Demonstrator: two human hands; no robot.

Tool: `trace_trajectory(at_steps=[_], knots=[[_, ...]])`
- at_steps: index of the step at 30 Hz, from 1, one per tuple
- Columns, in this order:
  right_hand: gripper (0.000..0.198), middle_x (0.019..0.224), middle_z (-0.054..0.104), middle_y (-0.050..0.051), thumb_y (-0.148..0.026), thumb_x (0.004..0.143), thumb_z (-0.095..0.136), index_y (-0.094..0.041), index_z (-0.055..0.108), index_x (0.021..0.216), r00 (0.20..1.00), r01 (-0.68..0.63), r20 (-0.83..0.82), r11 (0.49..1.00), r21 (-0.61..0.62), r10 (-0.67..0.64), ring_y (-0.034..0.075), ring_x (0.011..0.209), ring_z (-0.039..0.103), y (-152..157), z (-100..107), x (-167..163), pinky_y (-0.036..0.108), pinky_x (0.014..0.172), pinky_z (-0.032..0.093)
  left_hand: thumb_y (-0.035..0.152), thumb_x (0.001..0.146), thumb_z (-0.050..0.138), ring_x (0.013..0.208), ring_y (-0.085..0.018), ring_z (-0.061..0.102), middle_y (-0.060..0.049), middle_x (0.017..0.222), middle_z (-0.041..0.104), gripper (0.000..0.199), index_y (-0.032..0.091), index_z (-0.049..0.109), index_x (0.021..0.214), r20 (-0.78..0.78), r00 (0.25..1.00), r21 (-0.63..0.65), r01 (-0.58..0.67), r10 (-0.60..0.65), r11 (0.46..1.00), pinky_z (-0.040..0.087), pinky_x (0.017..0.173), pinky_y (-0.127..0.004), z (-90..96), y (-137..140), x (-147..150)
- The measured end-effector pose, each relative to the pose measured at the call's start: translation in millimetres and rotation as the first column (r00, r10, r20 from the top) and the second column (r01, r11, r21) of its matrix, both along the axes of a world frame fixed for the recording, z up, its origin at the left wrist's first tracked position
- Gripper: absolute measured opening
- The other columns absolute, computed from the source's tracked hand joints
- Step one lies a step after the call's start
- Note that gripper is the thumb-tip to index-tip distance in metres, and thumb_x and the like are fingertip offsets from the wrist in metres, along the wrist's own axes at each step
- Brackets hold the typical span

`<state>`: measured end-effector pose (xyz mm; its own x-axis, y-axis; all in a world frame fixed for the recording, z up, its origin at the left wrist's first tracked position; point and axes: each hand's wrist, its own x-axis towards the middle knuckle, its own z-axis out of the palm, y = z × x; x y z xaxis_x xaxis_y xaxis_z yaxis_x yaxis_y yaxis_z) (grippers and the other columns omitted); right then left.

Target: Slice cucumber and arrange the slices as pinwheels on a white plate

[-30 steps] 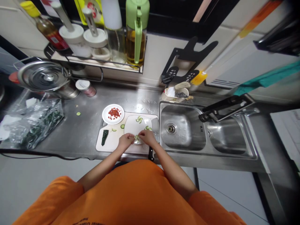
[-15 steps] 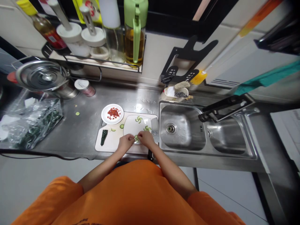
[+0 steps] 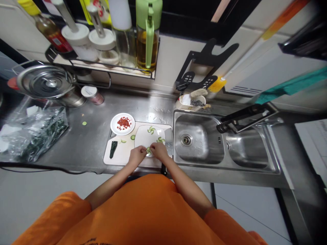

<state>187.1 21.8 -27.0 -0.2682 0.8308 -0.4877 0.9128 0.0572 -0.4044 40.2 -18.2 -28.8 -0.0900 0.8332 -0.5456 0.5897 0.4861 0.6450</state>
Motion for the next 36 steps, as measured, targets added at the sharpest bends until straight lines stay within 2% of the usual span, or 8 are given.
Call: trace_trajectory(at_steps=[22,29,36], knots=[[0.022,0.095,0.066,0.006,-0.026,0.088,0.045,-0.021,0.067,0.090,0.995,-0.041,0.089,0.998,0.038,0.038,0.020,0.091,0.052,-8.1,8.4,-5.0,0.028,0.073,0.035,0.020,0.073,0.060,0.076,-0.016,0.060,-0.002,0.078,0.070,0.011,0.020,0.068,0.079,-0.088,0.993,0.028,0.082,-0.079,0.996,0.039,0.070,-0.024,1.9,0.9,2.5],[0.023,0.094,0.064,0.007,-0.026,0.090,0.043,-0.021,0.065,0.088,0.995,-0.046,0.096,0.996,0.073,0.039,0.021,0.094,0.048,-11.0,5.2,-4.6,0.029,0.072,0.034,0.019,0.072,0.061,0.073,-0.015,0.058,-0.003,0.077,0.068,0.011,0.019,0.067,0.081,-0.121,0.988,0.089,0.106,-0.095,0.990,0.038,0.069,-0.024,-1.4,-0.2,2.2],[0.024,0.095,0.062,0.007,-0.026,0.090,0.042,-0.021,0.065,0.089,0.995,-0.044,0.092,0.996,0.082,0.037,0.022,0.096,0.046,-12.2,2.3,-3.6,0.029,0.071,0.033,0.020,0.075,0.056,0.071,-0.015,0.057,-0.003,0.073,0.067,0.013,0.018,0.068,0.071,-0.124,0.979,0.101,0.175,-0.162,0.979,0.037,0.068,-0.024,-2.7,-1.5,1.2]])
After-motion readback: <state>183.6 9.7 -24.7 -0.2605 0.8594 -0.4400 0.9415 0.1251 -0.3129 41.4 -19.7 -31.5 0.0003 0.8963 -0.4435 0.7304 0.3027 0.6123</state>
